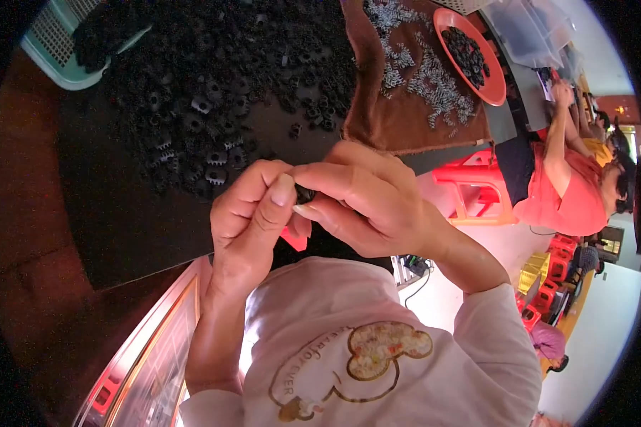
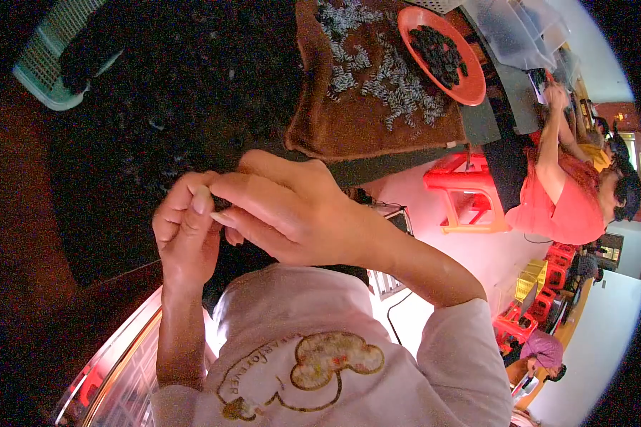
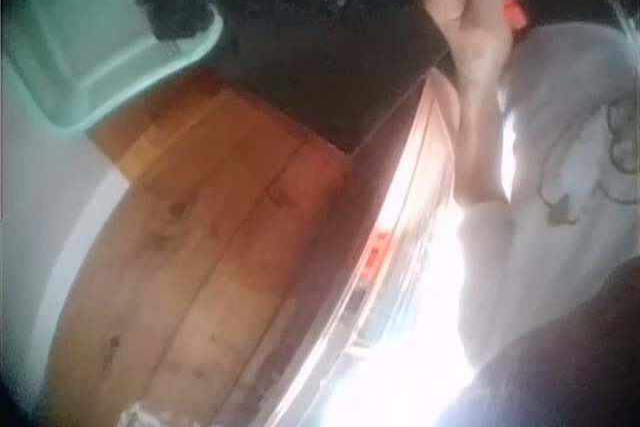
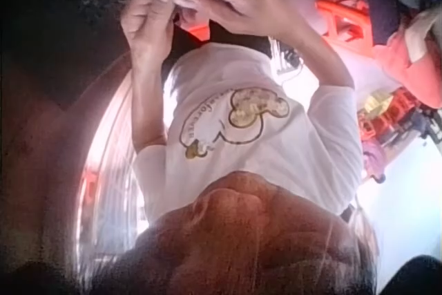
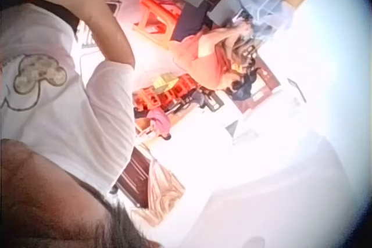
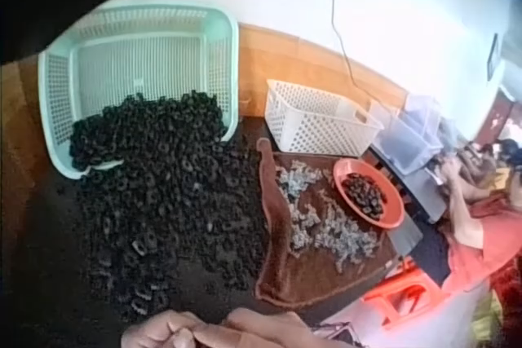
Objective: The recorder is manually assembling small black hair clips by inserting metal springs into the plastic components.
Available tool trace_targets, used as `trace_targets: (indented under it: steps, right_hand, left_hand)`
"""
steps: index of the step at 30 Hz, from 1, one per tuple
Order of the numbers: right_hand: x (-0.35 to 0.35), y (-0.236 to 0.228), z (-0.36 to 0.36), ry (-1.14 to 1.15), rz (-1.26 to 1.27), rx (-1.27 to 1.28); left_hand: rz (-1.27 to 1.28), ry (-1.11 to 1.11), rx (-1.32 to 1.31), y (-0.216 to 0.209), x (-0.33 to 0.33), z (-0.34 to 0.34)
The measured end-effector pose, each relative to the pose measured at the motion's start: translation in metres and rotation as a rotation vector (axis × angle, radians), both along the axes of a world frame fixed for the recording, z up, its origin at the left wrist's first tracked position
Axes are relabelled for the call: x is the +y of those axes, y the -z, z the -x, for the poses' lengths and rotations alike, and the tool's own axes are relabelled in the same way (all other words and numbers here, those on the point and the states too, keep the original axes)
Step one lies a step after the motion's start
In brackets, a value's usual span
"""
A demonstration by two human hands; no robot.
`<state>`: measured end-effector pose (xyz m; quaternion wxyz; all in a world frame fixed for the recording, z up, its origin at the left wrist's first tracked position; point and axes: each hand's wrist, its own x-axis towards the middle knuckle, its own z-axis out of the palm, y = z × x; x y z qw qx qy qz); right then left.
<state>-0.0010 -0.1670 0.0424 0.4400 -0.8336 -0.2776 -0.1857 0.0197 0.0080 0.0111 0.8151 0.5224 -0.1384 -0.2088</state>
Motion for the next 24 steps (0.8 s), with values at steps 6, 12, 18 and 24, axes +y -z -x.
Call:
trace_targets:
  steps: [6,12,18,24]
  right_hand:
    - [-0.023,0.001,-0.018,0.119,0.07,0.001]
    - [-0.035,0.017,-0.053,0.116,0.368,0.023]
    - [-0.036,0.024,-0.069,0.098,0.651,0.048]
    - [-0.038,0.028,-0.06,0.082,0.536,0.034]
  left_hand:
    - [0.021,0.02,-0.019,0.002,0.002,-0.003]
    - [0.03,0.001,-0.028,0.008,-0.002,-0.002]
    - [0.047,0.014,-0.023,0.021,-0.004,0.002]
    - [0.052,-0.015,0.004,0.026,-0.005,0.011]
